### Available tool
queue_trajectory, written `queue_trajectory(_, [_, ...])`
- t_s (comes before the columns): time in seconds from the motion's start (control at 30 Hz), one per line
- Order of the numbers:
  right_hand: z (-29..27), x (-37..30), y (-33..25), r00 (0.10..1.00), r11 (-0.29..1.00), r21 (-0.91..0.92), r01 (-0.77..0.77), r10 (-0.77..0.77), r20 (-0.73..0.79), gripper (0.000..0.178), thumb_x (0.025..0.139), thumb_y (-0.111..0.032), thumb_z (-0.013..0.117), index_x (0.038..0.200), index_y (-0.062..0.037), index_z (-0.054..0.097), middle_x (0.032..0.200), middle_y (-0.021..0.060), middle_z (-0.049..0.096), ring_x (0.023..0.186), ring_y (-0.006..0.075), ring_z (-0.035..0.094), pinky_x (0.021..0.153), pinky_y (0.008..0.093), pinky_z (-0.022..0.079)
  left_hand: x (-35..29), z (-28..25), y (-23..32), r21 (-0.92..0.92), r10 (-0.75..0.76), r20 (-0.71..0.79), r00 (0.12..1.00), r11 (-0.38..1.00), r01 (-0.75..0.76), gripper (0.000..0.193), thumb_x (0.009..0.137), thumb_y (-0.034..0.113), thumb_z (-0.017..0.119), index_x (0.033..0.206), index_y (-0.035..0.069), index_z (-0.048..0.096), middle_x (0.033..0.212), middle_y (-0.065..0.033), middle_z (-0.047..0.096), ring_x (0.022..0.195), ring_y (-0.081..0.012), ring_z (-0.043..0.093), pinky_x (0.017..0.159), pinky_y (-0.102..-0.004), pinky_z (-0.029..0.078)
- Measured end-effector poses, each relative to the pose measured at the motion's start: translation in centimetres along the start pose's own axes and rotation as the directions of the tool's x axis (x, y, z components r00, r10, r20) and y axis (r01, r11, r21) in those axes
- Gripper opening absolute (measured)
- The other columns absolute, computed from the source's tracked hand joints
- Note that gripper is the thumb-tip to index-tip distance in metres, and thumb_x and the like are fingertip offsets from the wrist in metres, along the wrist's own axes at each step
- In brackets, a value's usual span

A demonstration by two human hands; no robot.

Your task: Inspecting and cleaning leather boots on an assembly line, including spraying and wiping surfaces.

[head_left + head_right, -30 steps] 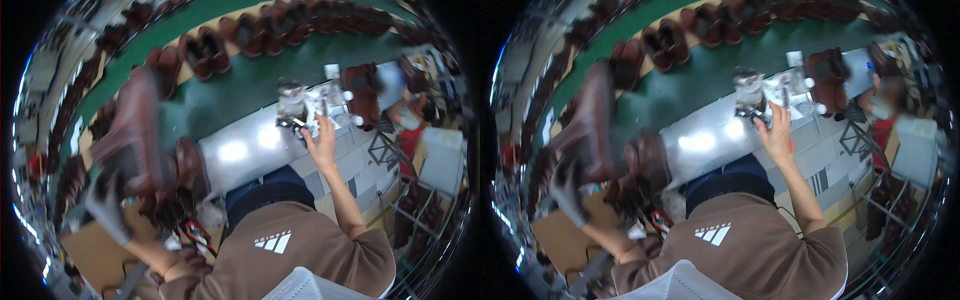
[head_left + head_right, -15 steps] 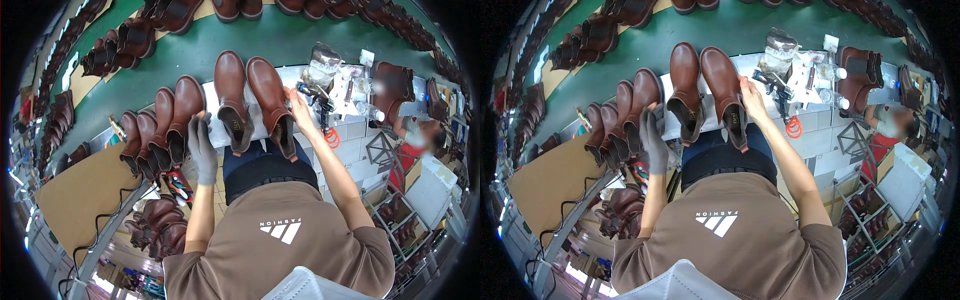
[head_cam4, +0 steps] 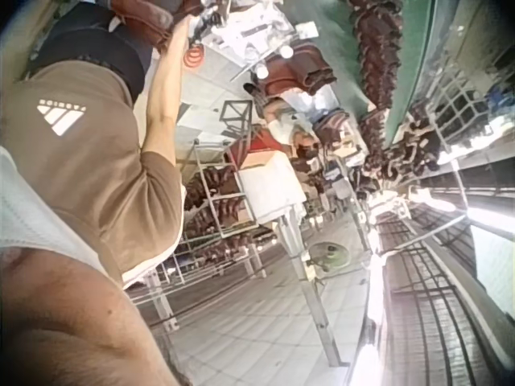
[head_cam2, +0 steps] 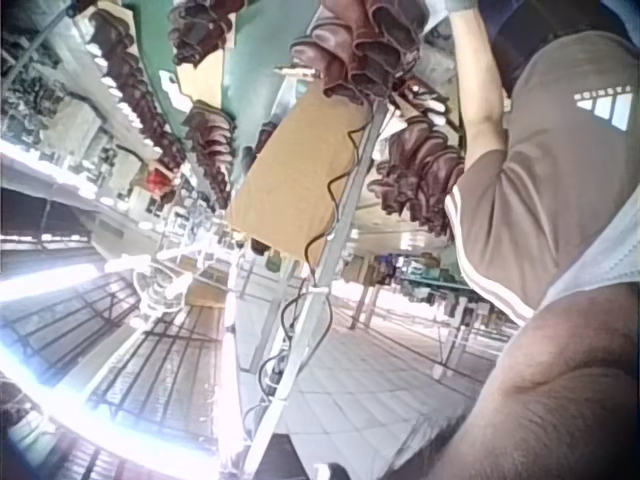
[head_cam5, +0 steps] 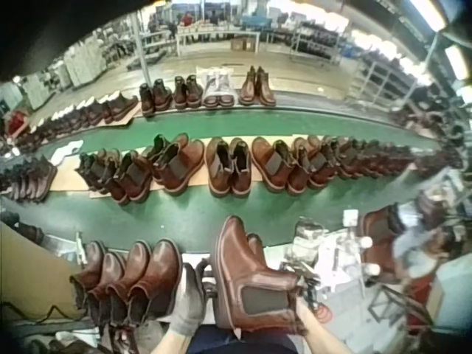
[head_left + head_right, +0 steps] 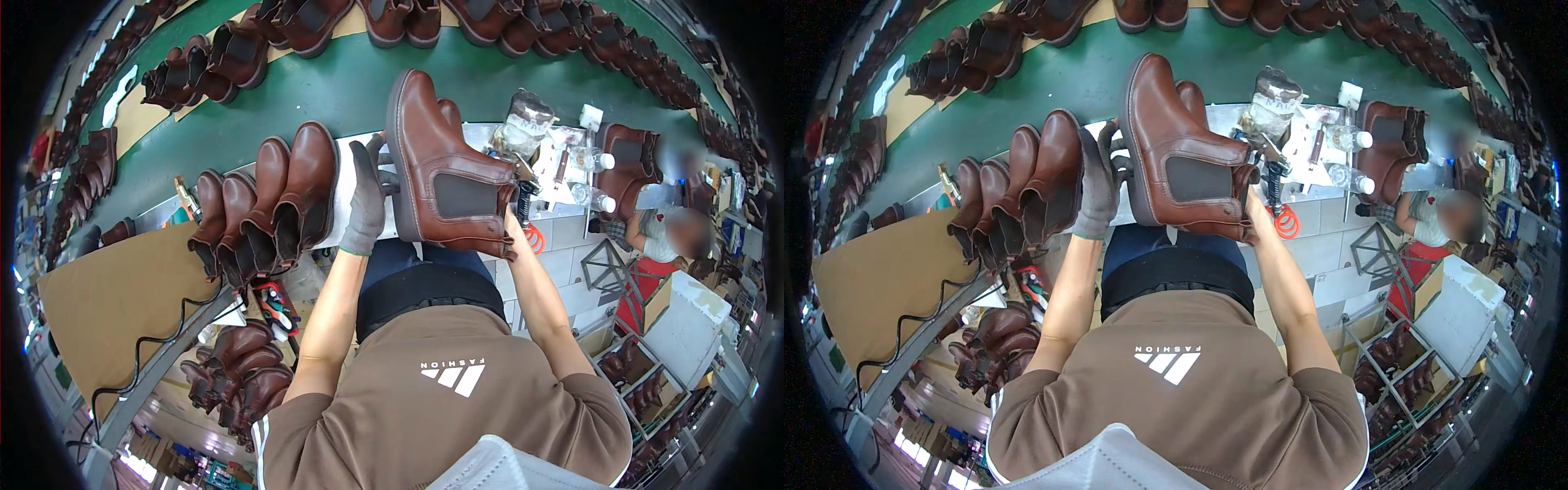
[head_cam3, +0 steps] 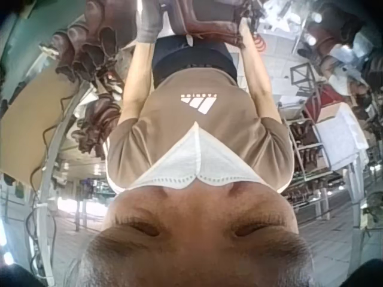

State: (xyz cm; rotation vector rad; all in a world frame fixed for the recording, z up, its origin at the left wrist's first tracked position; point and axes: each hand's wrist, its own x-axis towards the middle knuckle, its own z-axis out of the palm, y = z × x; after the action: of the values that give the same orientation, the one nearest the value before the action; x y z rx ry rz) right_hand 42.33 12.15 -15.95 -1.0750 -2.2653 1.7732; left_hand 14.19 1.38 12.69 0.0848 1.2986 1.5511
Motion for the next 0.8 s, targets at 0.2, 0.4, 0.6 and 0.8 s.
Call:
queue_trajectory(0.2, [-2.0,-2.2,-11.9,0.939,0.685,0.682,-0.254,0.343,0.006,0.051,0.092,-0.049,0.040,0.111,-0.0040,0.056,0.085,0.0066,0.062,0.081,0.0120,0.058,0.072,0.0268,0.046,0.4,-3.1,-0.2,-0.096,-0.096,0.072,0.993,0.990,0.102,0.081,0.078,0.075,0.032,0.126,0.010,0.041,0.101,-0.0053,0.059,0.082,-0.0148,0.057,0.072,-0.0306,0.045])
queue_trajectory(0.4, [-5.2,-2.9,-30.3,0.969,0.878,0.458,-0.140,0.216,-0.117,0.069,0.089,-0.060,0.033,0.131,-0.0062,0.044,0.105,0.0067,0.056,0.088,0.0147,0.057,0.084,0.0291,0.042,6.7,-13.1,-10.3,-0.378,-0.264,0.155,0.952,0.875,0.304,0.079,0.078,0.064,0.048,0.134,0.009,0.034,0.125,-0.0152,0.046,0.117,-0.0266,0.044,0.104,-0.0416,0.027])
queue_trajectory(0.6, [-4.9,-2.4,-29.6,0.964,0.912,0.408,-0.039,0.142,-0.224,0.064,0.091,-0.051,0.041,0.130,-0.0007,0.044,0.111,0.0059,0.054,0.090,0.0095,0.051,0.084,0.0259,0.041,3.4,-10.9,-9.5,-0.650,-0.277,0.268,0.923,0.655,0.385,0.067,0.081,0.054,0.046,0.130,0.008,0.039,0.122,-0.0134,0.050,0.114,-0.0261,0.047,0.102,-0.0402,0.031])
queue_trajectory(0.8, [-1.9,-0.5,-22.0,0.925,0.906,0.420,-0.039,0.192,-0.329,0.056,0.089,-0.038,0.054,0.125,0.0041,0.046,0.116,0.0173,0.056,0.104,0.0193,0.055,0.090,0.0278,0.042,3.3,-8.4,-7.2,-0.873,-0.241,0.368,0.898,0.243,0.423,0.054,0.084,0.042,0.043,0.126,0.007,0.046,0.118,-0.0113,0.055,0.111,-0.0256,0.050,0.098,-0.0385,0.036])
